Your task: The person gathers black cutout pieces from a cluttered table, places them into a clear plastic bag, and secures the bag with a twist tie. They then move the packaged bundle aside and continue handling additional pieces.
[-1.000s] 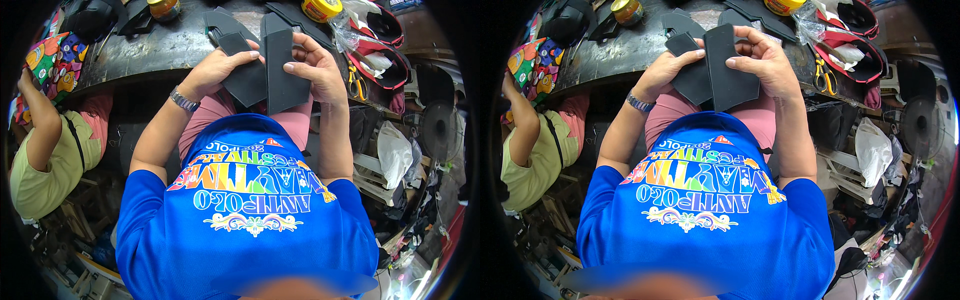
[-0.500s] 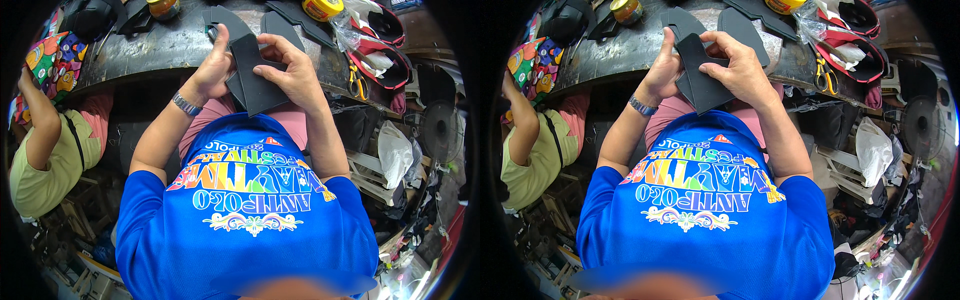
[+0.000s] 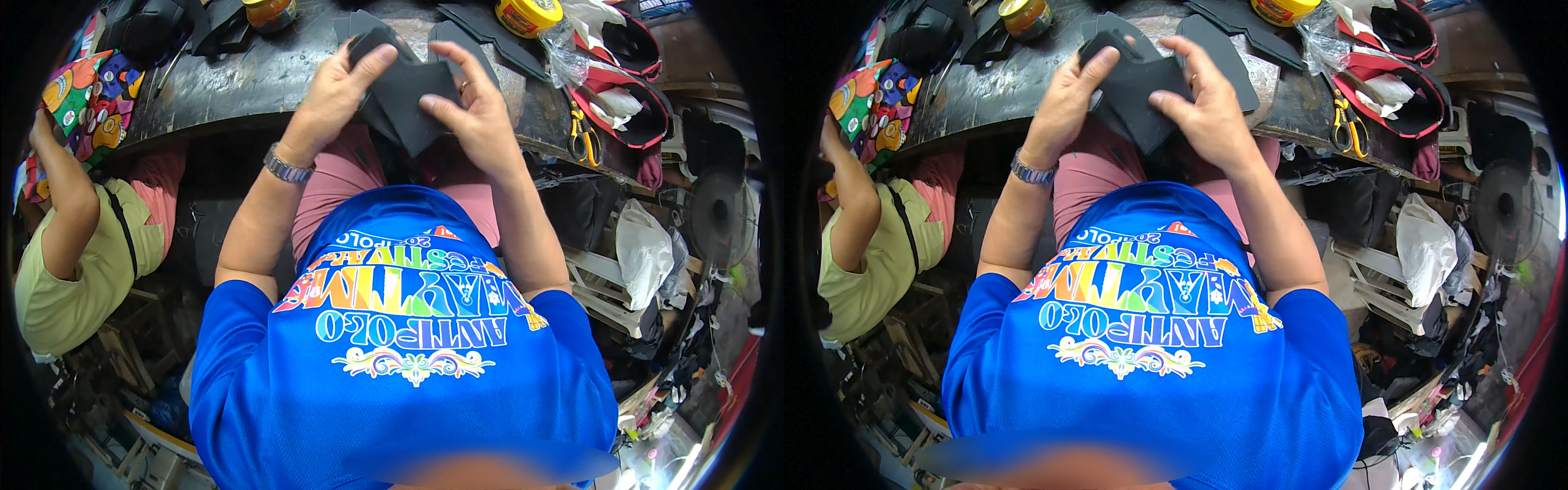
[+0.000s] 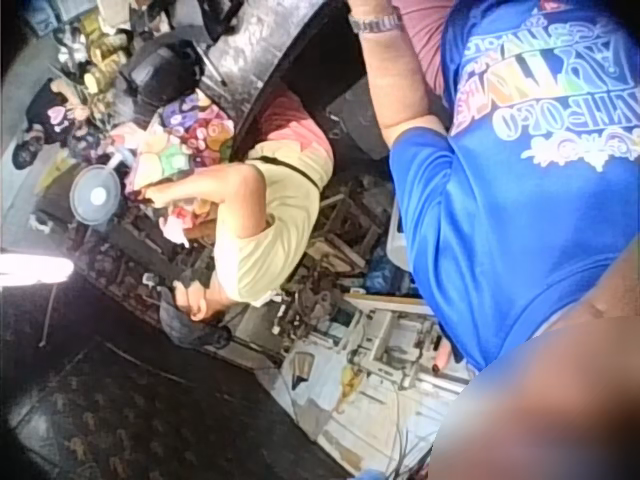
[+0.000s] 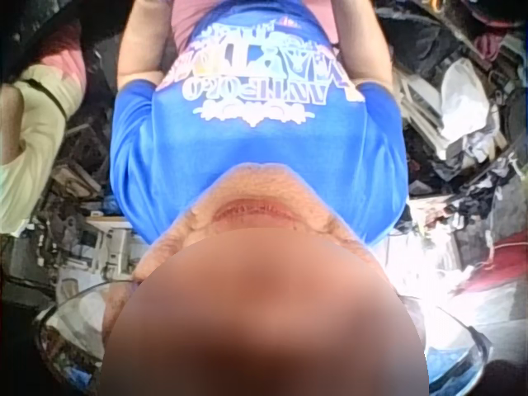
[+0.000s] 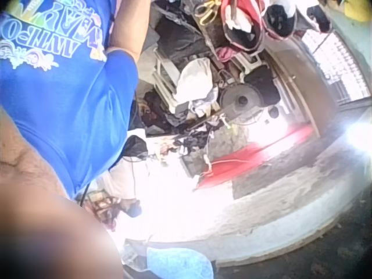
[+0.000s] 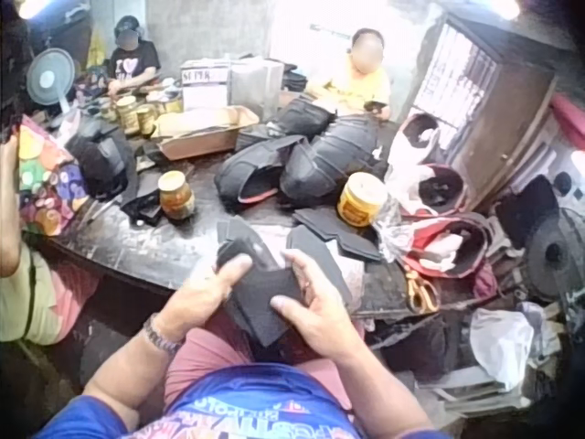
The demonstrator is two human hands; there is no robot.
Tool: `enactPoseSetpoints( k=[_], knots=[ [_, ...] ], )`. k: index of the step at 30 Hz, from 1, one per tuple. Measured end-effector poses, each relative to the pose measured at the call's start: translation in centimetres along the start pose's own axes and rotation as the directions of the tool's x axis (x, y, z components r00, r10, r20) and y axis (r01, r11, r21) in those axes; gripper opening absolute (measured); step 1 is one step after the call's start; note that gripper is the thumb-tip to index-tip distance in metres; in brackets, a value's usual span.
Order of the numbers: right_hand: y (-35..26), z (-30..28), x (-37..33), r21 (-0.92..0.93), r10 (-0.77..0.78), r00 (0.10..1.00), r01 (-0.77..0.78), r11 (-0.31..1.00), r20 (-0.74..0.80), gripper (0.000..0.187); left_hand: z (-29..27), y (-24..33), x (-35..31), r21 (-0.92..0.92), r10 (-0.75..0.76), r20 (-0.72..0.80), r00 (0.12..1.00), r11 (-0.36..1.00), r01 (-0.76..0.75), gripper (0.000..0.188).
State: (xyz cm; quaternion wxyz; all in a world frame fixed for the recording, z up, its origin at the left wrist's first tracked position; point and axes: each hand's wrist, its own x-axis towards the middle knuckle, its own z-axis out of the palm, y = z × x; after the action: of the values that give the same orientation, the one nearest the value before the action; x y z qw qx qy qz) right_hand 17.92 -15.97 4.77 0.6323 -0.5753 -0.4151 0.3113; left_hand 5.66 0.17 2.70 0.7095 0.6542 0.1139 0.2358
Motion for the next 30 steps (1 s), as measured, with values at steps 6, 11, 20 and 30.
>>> enactPoseSetpoints(
  k=[6,11,20,30],
  knots=[
    [2.3,-2.2,3.8,-0.042,0.091,0.989,-0.096,0.994,-0.116,0.057,-3.9,-2.3,1.1,0.211,-0.039,-0.24,0.97,0.973,0.091,0.083],
    [3.9,-0.4,4.7,-0.315,0.039,0.996,-0.064,0.947,-0.085,0.054,-4.4,-3.7,1.3,0.21,-0.1,-0.165,0.981,0.968,0.134,0.094],
    [4.1,1.1,4.1,-0.344,-0.025,0.986,-0.034,0.938,-0.166,0.053,-1.4,-3.6,-0.2,0.171,0.083,-0.325,0.942,0.985,-0.028,0.088],
    [3.7,1.5,3.5,-0.376,-0.133,0.983,0.077,0.923,-0.125,0.053,-0.7,-2.6,-0.2,-0.28,-0.184,-0.161,0.97,0.951,0.133,0.045]
  ],
)
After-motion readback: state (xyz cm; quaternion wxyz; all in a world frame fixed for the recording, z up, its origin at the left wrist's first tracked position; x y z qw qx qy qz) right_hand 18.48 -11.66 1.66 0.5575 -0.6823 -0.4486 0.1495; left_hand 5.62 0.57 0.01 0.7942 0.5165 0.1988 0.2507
